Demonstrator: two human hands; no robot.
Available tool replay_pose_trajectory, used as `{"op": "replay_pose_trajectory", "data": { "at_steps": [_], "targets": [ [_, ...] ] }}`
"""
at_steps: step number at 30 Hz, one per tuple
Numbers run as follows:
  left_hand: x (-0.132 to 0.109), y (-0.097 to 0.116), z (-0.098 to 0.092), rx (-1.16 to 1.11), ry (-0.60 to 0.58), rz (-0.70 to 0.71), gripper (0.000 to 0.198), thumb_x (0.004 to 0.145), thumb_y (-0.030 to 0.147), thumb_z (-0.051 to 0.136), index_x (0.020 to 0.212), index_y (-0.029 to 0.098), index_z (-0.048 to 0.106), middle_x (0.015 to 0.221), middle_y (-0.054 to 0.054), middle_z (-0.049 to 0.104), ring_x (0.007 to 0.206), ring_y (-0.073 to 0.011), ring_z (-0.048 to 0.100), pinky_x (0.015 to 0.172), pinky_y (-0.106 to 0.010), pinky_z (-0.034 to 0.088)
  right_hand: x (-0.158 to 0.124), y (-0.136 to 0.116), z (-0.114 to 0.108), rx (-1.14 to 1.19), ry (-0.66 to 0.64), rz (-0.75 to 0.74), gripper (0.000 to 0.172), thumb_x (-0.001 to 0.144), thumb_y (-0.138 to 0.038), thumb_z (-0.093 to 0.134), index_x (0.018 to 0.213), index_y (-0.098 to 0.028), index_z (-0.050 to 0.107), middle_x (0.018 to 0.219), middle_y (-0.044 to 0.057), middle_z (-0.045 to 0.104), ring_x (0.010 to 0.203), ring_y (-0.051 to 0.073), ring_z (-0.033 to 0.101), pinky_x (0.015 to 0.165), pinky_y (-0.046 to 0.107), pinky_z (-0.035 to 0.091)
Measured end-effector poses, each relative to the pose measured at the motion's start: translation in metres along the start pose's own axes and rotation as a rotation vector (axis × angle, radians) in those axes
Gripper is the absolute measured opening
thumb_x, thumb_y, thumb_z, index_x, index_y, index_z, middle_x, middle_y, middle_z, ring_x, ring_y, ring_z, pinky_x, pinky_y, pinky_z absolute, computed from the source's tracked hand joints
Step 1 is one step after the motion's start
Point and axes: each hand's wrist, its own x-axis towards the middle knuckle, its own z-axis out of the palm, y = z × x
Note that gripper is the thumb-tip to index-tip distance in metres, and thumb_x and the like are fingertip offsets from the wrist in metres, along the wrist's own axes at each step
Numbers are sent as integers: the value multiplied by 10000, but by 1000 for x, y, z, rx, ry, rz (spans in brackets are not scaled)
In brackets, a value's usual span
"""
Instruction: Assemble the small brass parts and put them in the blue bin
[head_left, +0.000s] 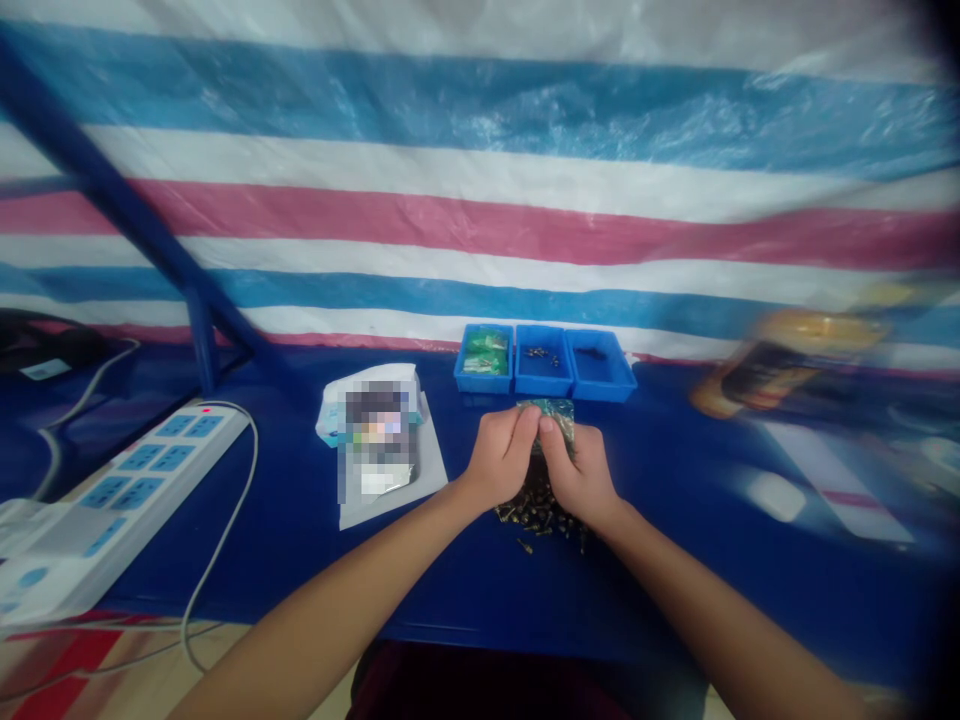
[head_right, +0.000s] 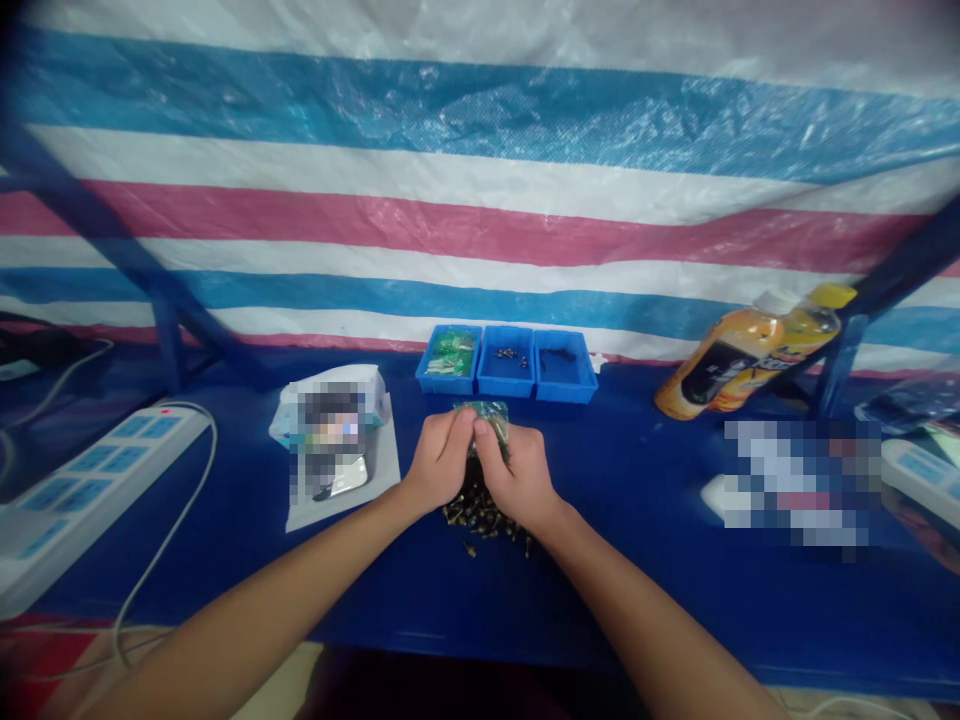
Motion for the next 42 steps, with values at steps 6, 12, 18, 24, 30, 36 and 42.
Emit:
{"op": "replay_pose_trajectory", "data": {
  "at_steps": [6, 12, 18, 24, 30, 36, 42],
  "targets": [
    [1, 4, 0, 25, 14, -2, 447, 1010, 365, 356, 623, 160, 442, 588, 10, 483, 545, -100, 428, 554, -255, 318, 1, -1, -1, -20, 3, -5, 359, 977, -270, 443, 630, -177, 432, 567, -36, 428, 522, 90, 388, 528, 246, 300],
    [-1, 0, 1, -45, 15, -41, 464, 1005, 391, 367, 605, 159, 402, 579, 18, 437, 541, -93, 384, 546, -254, 305, 1, -3, -2, 0, -4, -7, 345, 967, -247, 464, 629, -175, 443, 564, -37, 435, 519, 87, 398, 526, 242, 303],
    [-3, -5, 2, -87, 0, -40, 476, 1008, 388, 354, 594, 158, 409, 570, 13, 419, 554, -105, 390, 590, -269, 345, 2, -2, -7, 43, -26, 20, 305, 948, -262, 504, 656, -173, 498, 591, -28, 498, 539, 99, 449, 542, 239, 353],
    [-5, -4, -4, -77, -27, -87, 357, 982, 362, 426, 681, 168, 419, 614, 24, 393, 550, -98, 362, 543, -251, 298, 3, 2, -12, 104, -40, 112, 262, 947, -274, 516, 709, -172, 555, 613, -27, 504, 553, 103, 449, 543, 237, 354],
    [-6, -4, -5, -41, -43, -142, 328, 976, 317, 437, 685, 170, 412, 613, 30, 391, 552, -97, 361, 552, -246, 293, 5, 7, -13, 121, -64, 205, 287, 954, -295, 498, 708, -170, 575, 603, -24, 509, 545, 112, 461, 536, 238, 356],
    [-7, -2, -6, -12, -52, -146, 292, 975, 271, 434, 703, 167, 443, 622, 22, 428, 558, -100, 398, 568, -246, 304, 9, 5, -15, 150, -151, 233, 231, 945, -281, 517, 762, -177, 613, 653, -13, 548, 604, 129, 518, 592, 240, 405],
    [-8, -1, -9, 50, -49, -123, 292, 970, 274, 428, 695, 175, 427, 617, 14, 432, 556, -111, 405, 563, -260, 292, 8, 7, -21, 246, -206, 235, 179, 936, -302, 535, 923, -183, 668, 706, 1, 584, 612, 136, 503, 583, 245, 409]
  ]
}}
